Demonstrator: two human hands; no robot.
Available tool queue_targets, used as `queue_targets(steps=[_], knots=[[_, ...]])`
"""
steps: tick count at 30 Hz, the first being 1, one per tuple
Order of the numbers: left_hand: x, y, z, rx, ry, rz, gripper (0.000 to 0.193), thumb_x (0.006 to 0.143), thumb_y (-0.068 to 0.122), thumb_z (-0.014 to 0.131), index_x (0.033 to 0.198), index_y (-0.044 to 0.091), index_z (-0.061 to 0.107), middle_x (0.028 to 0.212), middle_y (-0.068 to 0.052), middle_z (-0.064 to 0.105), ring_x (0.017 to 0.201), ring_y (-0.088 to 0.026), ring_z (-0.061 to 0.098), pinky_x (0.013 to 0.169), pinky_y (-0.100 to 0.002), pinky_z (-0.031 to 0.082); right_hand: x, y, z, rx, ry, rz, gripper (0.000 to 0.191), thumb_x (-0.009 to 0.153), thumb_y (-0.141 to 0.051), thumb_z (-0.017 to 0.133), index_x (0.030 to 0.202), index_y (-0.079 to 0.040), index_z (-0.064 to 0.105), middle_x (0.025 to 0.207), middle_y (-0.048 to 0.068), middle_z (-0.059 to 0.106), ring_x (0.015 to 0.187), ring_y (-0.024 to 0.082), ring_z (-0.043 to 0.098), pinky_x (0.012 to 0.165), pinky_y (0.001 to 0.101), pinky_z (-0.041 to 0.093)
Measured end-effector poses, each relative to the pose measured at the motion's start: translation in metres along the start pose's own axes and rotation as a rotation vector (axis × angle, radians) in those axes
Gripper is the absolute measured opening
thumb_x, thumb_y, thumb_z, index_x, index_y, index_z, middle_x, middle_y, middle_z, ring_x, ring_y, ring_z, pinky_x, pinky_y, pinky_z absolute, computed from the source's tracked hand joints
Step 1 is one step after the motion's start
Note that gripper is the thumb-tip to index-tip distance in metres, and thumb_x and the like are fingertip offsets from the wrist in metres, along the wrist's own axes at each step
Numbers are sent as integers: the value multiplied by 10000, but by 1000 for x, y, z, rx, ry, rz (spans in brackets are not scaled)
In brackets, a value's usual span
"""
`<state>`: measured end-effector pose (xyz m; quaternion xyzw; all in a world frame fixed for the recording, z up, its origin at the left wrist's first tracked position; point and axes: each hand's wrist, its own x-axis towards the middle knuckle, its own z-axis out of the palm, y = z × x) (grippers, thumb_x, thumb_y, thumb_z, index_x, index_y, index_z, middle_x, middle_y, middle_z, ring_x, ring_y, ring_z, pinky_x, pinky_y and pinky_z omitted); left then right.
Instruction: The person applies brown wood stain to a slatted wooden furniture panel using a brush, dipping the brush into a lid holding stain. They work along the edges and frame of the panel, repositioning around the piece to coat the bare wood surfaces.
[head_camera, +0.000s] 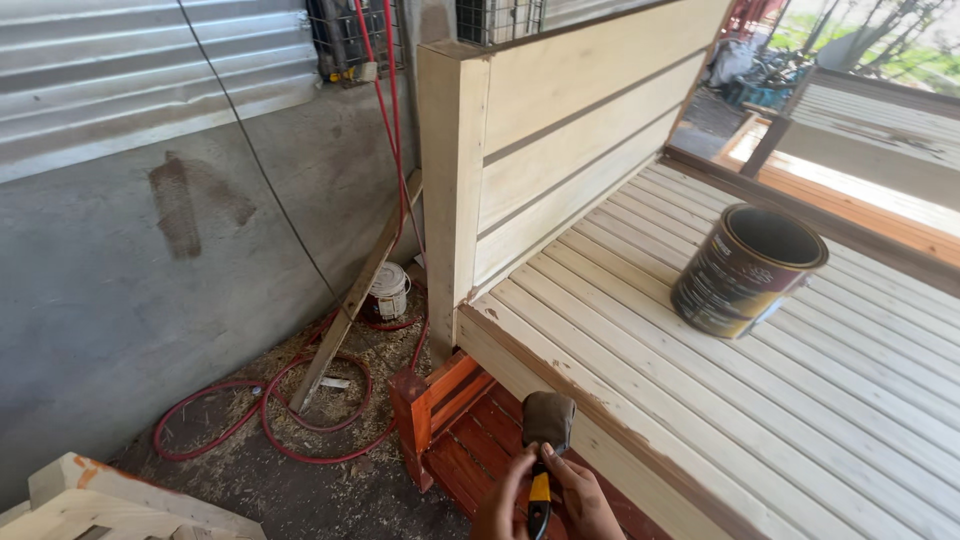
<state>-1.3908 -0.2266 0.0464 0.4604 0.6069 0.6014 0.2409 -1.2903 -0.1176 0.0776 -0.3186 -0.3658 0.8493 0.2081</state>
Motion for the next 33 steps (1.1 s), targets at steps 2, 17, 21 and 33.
queue_targets(steps=[2, 17, 21, 33], knots=[[9, 2, -2, -281, 125, -351, 654, 854, -15, 432, 1500, 84, 431, 1453, -161, 608, 1182, -295, 751, 964, -412, 656, 10, -2, -10, -70, 62, 4, 396, 991, -314, 593, 1118, 43, 707, 915, 91, 696, 791, 174, 636, 697, 321, 486], [53, -15, -19, 145, 43, -478, 835, 847, 22, 768, 1487, 77, 234, 1196, -106, 610, 1080, -230, 659, 941, -350, 531, 82, 24, 17, -109, 97, 81, 369, 978, -284, 656, 1191, 15, 695, 907, 66, 691, 835, 181, 614, 768, 341, 473], [58, -32, -47, -99, 169, -543, 543, 867, -16, 608, 1365, 95, 421, 993, -65, 679, 798, -134, 699, 671, -278, 588, 89, 29, 32, -309, -62, 40, 488, 917, -296, 706, 1334, -85, 563, 1127, 105, 735, 1103, 228, 604, 955, 364, 406], [116, -67, -160, -625, 27, -975, 334, 1016, 282, 592, 1233, 39, 518, 665, -74, 573, 472, -164, 488, 421, -335, 359, 111, 19, 20, 118, 524, 34, 657, 869, -510, 663, 1379, -126, 510, 1373, 144, 550, 1223, 329, 498, 1027, 496, 397]])
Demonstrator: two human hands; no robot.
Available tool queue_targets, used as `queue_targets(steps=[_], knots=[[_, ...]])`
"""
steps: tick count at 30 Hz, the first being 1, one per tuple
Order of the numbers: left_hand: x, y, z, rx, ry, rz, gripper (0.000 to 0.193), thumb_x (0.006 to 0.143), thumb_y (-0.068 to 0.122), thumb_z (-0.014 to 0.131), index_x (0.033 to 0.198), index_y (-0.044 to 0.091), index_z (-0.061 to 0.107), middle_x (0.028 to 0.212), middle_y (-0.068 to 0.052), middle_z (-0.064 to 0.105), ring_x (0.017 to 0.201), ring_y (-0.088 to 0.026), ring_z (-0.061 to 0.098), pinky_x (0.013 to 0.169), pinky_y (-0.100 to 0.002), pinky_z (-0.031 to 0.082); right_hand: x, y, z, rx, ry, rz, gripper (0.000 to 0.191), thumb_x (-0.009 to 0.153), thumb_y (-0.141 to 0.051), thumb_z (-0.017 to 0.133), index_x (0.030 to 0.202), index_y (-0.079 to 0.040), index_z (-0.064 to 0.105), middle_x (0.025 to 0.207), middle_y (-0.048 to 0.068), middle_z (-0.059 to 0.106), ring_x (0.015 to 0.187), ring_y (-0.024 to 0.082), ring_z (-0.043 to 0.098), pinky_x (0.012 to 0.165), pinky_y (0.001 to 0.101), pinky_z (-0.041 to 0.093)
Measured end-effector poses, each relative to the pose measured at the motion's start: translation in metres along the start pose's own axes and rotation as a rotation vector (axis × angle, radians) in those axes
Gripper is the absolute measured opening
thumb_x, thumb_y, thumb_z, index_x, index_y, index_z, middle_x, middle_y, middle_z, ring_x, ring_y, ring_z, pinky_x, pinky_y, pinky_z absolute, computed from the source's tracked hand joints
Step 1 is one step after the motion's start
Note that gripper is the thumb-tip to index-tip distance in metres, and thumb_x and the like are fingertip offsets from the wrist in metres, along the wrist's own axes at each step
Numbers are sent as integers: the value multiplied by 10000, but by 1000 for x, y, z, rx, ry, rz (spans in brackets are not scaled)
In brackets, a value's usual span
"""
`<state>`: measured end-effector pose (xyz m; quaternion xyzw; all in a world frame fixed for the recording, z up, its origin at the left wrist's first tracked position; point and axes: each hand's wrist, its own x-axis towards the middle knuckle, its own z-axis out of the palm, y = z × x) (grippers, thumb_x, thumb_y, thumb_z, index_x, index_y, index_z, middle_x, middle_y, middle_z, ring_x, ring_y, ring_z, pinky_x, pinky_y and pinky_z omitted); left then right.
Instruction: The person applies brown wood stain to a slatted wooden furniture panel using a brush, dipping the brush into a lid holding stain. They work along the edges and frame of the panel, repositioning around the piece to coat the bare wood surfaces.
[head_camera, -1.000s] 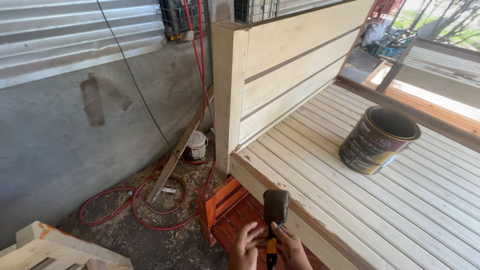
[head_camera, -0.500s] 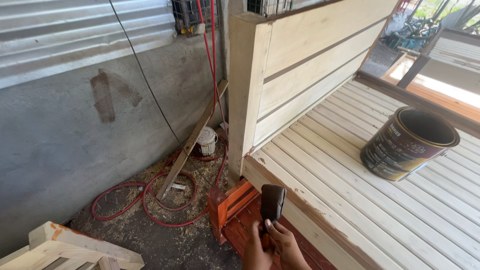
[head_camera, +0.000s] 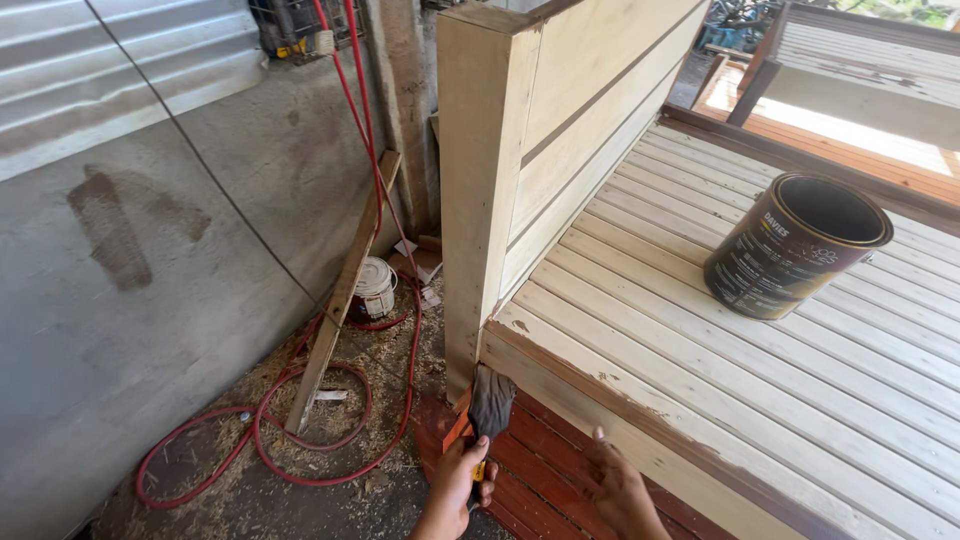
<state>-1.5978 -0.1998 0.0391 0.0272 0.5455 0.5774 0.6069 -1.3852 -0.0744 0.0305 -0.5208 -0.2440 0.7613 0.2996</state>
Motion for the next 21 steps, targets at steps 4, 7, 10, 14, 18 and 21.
queue_targets(steps=[4, 7, 10, 14, 18, 21], knots=[[11, 11, -12, 21, 23, -91, 331, 1019, 324, 548, 1234, 74, 576, 646, -79, 568, 467, -177, 496, 420, -345, 349, 8, -24, 11, 170, 34, -45, 726, 880, -565, 697, 1386, -63, 560, 1213, 98, 512, 1056, 264, 436, 907, 452, 344], [18, 21, -25, 17, 49, -132, 309, 1022, 261, 536, 1254, 71, 612, 686, -98, 631, 499, -201, 569, 443, -345, 410, 7, -28, 17, 277, 32, 9, 904, 885, -595, 688, 1524, 7, 472, 1197, 153, 521, 1090, 297, 482, 994, 480, 394], [25, 33, -31, 176, 74, -142, 312, 1034, 231, 569, 1243, 9, 632, 716, -97, 683, 504, -188, 594, 432, -323, 437, 3, -27, 24, 425, 80, 52, 940, 921, -526, 643, 1606, -39, 223, 1335, 225, 511, 1238, 323, 497, 1113, 500, 409], [37, 52, -30, 334, 103, -139, 235, 1025, 241, 581, 1186, 76, 631, 711, -79, 672, 480, -160, 549, 410, -294, 410, -1, -22, 21, 255, 60, 37, 890, 909, -539, 597, 1601, -61, 305, 1456, 232, 530, 1278, 335, 524, 1098, 479, 414], [47, 66, -29, 379, 123, -90, 235, 1007, 254, 639, 1016, 21, 606, 653, -63, 619, 443, -162, 506, 392, -316, 344, 4, -16, 14, 41, -22, 40, 843, 911, -558, 543, 1602, -130, 318, 1550, 178, 501, 1316, 337, 516, 1084, 461, 381], [53, 73, -28, 413, 109, -66, 269, 996, 264, 660, 903, 16, 609, 615, -52, 598, 426, -164, 495, 399, -330, 344, 9, -12, 8, 37, -17, 56, 809, 908, -547, 549, 1593, -160, 363, 1562, 154, 494, 1338, 326, 505, 1089, 456, 373]])
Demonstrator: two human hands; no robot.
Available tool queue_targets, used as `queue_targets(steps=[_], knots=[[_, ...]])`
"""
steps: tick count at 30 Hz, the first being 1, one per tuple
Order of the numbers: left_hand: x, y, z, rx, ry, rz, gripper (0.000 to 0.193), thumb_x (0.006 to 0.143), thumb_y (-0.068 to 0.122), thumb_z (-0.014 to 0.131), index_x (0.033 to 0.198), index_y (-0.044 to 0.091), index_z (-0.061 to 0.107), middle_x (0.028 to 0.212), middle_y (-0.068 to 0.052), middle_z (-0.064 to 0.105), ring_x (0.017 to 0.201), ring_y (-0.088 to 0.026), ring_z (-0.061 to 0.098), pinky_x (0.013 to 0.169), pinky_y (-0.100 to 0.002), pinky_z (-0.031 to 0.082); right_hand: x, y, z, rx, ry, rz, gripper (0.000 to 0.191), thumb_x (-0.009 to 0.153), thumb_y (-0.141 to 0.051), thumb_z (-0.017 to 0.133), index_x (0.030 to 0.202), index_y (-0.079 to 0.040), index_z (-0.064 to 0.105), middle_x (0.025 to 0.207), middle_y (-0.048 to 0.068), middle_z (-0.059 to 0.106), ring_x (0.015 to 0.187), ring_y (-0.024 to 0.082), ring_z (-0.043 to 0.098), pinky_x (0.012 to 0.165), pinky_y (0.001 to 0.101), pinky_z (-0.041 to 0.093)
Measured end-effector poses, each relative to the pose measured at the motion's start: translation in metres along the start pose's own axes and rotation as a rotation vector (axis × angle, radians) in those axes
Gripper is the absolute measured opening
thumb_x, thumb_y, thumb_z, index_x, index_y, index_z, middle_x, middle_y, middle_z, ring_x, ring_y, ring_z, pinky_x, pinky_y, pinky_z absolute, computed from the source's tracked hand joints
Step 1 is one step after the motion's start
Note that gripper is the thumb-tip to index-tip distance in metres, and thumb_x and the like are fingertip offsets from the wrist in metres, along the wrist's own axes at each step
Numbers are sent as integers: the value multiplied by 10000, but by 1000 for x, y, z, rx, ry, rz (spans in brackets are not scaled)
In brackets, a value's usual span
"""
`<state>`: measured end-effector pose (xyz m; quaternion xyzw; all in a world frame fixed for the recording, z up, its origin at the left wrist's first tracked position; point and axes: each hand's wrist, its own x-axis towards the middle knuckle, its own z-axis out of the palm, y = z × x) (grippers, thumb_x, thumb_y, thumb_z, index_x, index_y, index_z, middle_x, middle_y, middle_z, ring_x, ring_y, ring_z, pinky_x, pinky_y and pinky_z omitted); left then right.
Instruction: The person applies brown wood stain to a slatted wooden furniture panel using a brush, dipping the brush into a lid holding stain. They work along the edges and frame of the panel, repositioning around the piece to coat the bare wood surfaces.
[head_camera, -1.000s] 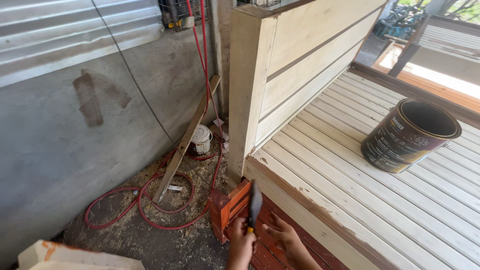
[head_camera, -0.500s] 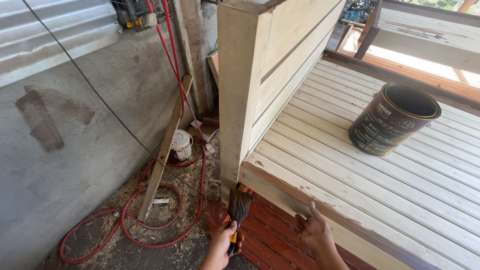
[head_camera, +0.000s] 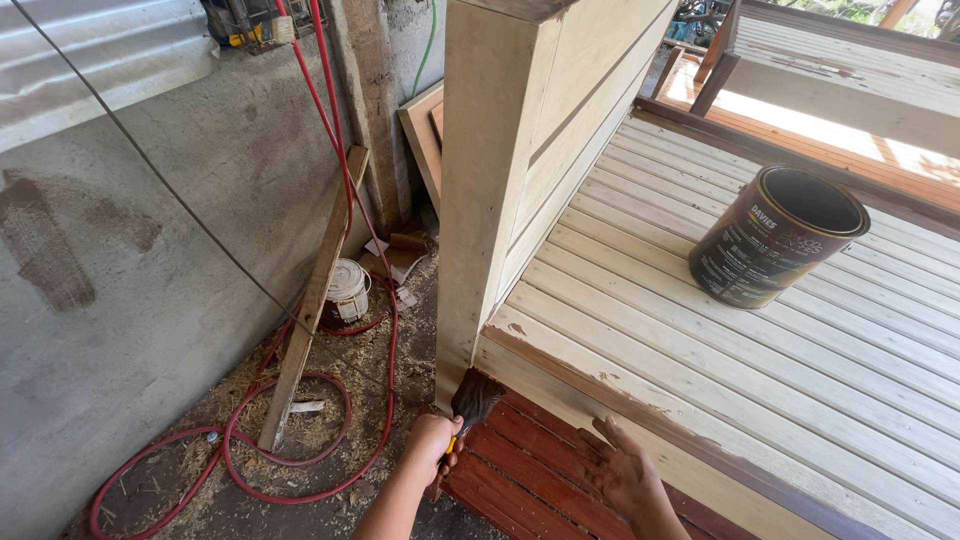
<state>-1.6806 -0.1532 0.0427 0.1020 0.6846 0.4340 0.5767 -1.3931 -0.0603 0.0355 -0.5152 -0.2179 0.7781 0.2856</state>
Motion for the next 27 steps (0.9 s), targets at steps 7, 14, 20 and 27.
queue_targets(steps=[7, 14, 20, 27], knots=[[2, 16, 0, 61, 26, -42, 352, 1006, 296, 647, 745, 68, 582, 598, -25, 562, 433, -145, 439, 432, -325, 302, 2, 16, -8, 50, -46, -41, 749, 912, -509, 579, 1536, -115, 453, 1530, 164, 524, 1179, 329, 541, 973, 462, 439], [15, 18, 7, 30, 41, -8, 362, 999, 267, 665, 735, 29, 599, 593, -41, 555, 450, -150, 448, 421, -306, 333, 4, 14, -15, 31, -26, -42, 713, 906, -499, 590, 1508, -136, 471, 1456, 176, 527, 1174, 320, 534, 967, 471, 457], [20, 21, 12, 154, 180, 57, 304, 985, 189, 655, 729, 28, 623, 594, -45, 576, 482, -154, 512, 437, -329, 357, 7, 14, -8, -50, -63, -72, 713, 876, -491, 629, 1447, -85, 499, 1430, 200, 559, 1223, 338, 548, 943, 462, 460], [9, 28, 22, 705, 338, 299, 433, 1010, 356, 618, 726, 40, 703, 652, -113, 681, 537, -227, 613, 545, -407, 441, -5, 13, 10, -148, -128, -116, 580, 886, -464, 650, 1311, -74, 584, 1312, 165, 591, 1137, 290, 555, 911, 439, 477]])
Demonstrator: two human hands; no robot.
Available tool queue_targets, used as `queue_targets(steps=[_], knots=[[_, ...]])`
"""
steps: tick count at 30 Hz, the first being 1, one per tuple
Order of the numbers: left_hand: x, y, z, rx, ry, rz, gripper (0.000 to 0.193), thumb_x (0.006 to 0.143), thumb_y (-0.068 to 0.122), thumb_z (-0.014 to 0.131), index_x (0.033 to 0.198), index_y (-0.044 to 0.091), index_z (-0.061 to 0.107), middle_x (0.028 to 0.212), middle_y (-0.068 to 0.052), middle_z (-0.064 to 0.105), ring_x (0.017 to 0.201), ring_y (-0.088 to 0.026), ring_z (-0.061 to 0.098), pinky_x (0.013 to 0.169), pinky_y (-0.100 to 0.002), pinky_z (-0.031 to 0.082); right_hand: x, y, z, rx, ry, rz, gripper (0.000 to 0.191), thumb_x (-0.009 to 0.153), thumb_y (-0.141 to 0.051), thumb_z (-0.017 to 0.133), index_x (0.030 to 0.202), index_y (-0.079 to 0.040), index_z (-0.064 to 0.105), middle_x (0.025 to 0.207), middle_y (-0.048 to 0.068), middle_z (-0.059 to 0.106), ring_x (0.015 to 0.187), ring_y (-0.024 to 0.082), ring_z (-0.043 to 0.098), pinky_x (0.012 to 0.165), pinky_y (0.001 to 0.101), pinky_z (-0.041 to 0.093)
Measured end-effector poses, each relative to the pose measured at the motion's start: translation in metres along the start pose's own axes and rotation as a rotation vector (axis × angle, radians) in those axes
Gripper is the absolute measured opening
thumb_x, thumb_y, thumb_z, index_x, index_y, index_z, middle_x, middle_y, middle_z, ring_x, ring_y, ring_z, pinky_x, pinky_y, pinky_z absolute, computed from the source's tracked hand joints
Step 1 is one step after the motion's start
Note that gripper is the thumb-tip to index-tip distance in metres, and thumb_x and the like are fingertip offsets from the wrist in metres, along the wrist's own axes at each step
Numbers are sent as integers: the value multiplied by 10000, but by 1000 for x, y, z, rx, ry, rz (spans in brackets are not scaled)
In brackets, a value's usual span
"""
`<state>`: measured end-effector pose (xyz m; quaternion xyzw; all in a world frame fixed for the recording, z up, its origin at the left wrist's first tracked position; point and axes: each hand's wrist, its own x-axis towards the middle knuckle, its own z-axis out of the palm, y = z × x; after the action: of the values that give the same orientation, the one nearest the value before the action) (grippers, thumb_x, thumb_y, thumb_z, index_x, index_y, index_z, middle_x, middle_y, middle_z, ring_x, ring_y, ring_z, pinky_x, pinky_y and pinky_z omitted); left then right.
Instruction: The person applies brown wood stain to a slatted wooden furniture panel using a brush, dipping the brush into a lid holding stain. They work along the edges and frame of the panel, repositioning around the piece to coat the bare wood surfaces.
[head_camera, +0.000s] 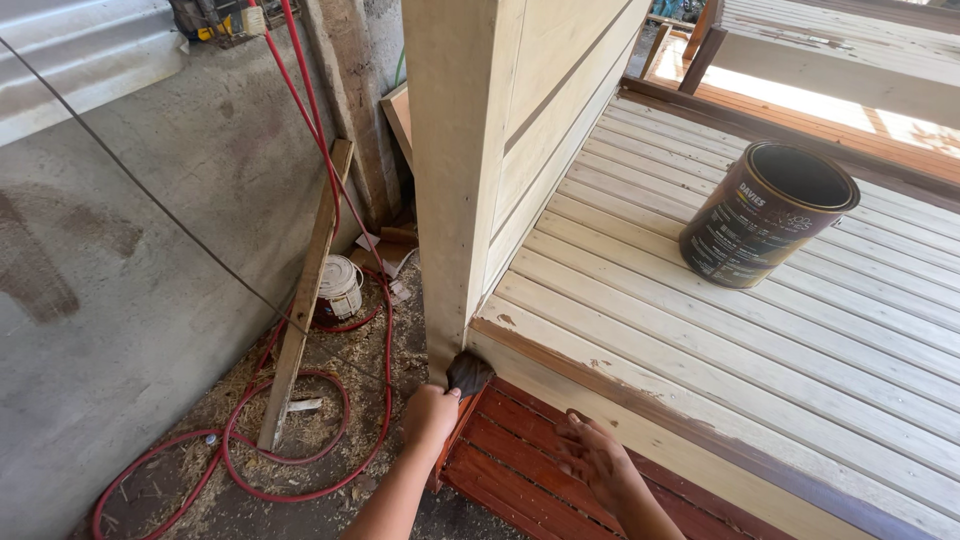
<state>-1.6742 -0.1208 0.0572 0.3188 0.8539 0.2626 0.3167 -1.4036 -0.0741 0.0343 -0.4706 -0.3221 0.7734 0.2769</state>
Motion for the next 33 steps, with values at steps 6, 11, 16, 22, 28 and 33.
queue_targets(steps=[6, 11, 16, 22, 28, 33], knots=[[-13, -12, -10, -84, 83, 144, 367, 1000, 360, 605, 798, 72, 710, 634, -127, 678, 524, -244, 587, 531, -423, 412, 5, 5, 6, -18, -23, 17, 522, 882, -437, 646, 1237, -58, 589, 1237, 133, 626, 1071, 239, 594, 846, 403, 502], [-30, -40, -10, -121, 85, 200, 274, 989, 318, 593, 851, 102, 690, 557, -33, 624, 459, -167, 549, 480, -352, 389, 5, 19, 10, 22, -90, -2, 441, 917, -411, 688, 1124, -39, 575, 1138, 146, 620, 1002, 261, 581, 763, 401, 515], [-41, -51, 10, -485, -154, -162, 346, 1030, 246, 577, 745, 51, 590, 549, -44, 518, 410, -169, 376, 402, -354, 269, 4, 19, 7, 30, -59, 44, 390, 886, -393, 691, 1121, -91, 619, 1081, 98, 649, 971, 243, 592, 763, 399, 498], [-16, -27, 21, -610, -172, -180, 365, 1020, 235, 610, 740, 8, 555, 556, -57, 516, 376, -148, 401, 373, -325, 290, 4, 13, -16, 0, 6, 42, 390, 893, -400, 655, 1125, -88, 632, 1179, 98, 686, 1006, 231, 607, 812, 405, 498], [7, -12, 13, -591, -163, -263, 311, 992, 198, 660, 739, 34, 584, 595, -51, 562, 414, -135, 443, 383, -308, 314, 3, 12, -34, 4, 21, 64, 398, 904, -407, 643, 1125, -76, 622, 1211, 113, 686, 1070, 257, 603, 860, 413, 491], [13, -8, 4, -299, -109, -81, 384, 980, 256, 666, 687, 11, 623, 635, -124, 611, 507, -237, 524, 476, -401, 356, 3, 8, -37, -10, 34, 47, 443, 912, -416, 650, 1179, -64, 614, 1209, 133, 677, 1063, 269, 599, 848, 419, 478]])
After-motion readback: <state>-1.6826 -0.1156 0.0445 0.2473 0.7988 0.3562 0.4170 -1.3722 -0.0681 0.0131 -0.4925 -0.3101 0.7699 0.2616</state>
